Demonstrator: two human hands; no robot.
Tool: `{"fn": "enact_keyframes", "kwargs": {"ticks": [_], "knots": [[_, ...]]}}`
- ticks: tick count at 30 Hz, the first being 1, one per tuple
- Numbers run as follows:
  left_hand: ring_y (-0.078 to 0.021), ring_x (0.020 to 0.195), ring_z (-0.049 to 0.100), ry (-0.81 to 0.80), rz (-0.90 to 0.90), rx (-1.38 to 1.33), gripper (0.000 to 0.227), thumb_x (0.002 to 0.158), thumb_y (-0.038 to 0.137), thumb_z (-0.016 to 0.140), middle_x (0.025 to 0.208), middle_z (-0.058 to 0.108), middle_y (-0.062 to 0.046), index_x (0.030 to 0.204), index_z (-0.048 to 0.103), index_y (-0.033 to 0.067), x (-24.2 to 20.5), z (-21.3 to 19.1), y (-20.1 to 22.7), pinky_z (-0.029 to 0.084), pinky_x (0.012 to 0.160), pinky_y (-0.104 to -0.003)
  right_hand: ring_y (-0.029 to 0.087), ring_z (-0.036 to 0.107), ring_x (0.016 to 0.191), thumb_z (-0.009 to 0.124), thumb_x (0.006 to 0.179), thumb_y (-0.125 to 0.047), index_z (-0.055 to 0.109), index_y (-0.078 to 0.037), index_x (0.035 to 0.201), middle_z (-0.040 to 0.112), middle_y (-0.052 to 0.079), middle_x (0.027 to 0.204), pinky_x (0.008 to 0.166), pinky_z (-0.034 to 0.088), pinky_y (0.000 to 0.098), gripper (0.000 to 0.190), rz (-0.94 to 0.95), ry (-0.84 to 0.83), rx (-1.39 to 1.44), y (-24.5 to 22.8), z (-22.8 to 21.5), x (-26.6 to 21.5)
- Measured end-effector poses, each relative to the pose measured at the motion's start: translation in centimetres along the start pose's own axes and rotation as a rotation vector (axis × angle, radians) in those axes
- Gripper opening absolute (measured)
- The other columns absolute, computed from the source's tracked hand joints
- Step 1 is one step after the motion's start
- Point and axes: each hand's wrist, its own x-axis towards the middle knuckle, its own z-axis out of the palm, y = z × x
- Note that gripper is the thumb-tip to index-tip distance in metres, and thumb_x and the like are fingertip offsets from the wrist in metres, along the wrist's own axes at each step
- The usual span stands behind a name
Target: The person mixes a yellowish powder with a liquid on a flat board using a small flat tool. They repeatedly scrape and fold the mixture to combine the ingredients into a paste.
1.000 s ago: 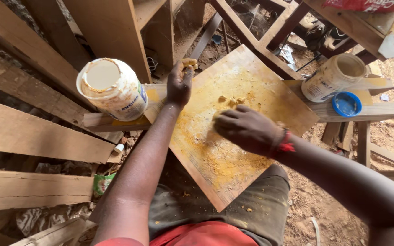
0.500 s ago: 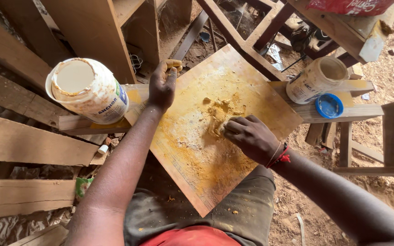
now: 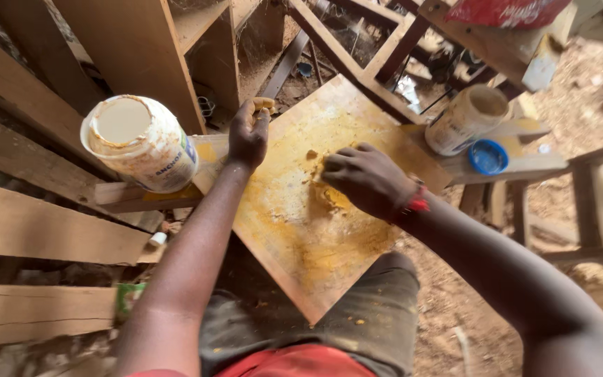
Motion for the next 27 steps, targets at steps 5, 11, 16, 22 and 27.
{"fn": "enact_keyframes", "kwargs": {"ticks": [5,11,16,22,27], "knots": [[-0.0237,0.105,0.071,0.032,0.089,0.15,0.02,0.102,0.008,0.055,0.112,0.075,-0.015,0.117,0.068,0.0029,0.8,-0.3,-1.1,0.056,0.095,-0.035,0.025,0.061,0.102,0.067,0.079,-0.021,0.067,-0.016,0.09,0.063,0.004,0.104,0.08,0.047,0.0418,0.012,-0.052,0.091,0.101,-3.1,2.2,0.0],[-0.0243,0.104,0.072,0.108,0.091,0.099,0.017,0.101,0.011,0.057,0.11,0.075,-0.013,0.114,0.067,0.0043,0.0,-0.4,-2.1,0.056,0.095,-0.035,0.025,0.063,0.106,0.063,0.076,-0.015,0.069,-0.013,0.105,0.066,0.004,0.112,0.085,0.05,0.0408,0.03,0.106,0.031,0.126,-4.7,3.4,-2.6],[-0.0255,0.107,0.07,0.111,0.187,0.165,0.016,0.1,0.012,0.058,0.111,0.074,-0.013,0.112,0.067,0.006,0.7,-0.3,-1.7,0.055,0.096,-0.037,0.02,0.065,0.107,0.062,0.072,-0.008,0.068,-0.018,0.113,0.068,0.001,0.113,0.083,0.05,0.0395,0.043,0.192,-0.129,0.123,-4.2,1.1,-3.6],[-0.0238,0.102,0.071,0.084,0.101,0.151,0.016,0.1,0.012,0.057,0.109,0.074,-0.012,0.11,0.069,0.0058,0.9,0.3,-0.5,0.056,0.092,-0.036,0.027,0.065,0.102,0.062,0.077,-0.005,0.072,-0.016,0.108,0.069,0.004,0.102,0.084,0.052,0.0428,0.034,0.394,-0.102,0.139,-1.7,-1.0,-3.9],[-0.0235,0.104,0.071,0.032,-0.031,0.018,0.02,0.101,0.011,0.054,0.111,0.075,-0.013,0.113,0.068,0.0032,0.2,-0.4,-0.3,0.057,0.094,-0.037,0.025,0.066,0.1,0.057,0.088,0.002,0.071,-0.012,0.114,0.071,0.004,0.109,0.086,0.055,0.039,0.033,0.519,0.149,0.048,-2.5,0.2,-2.4]]}}
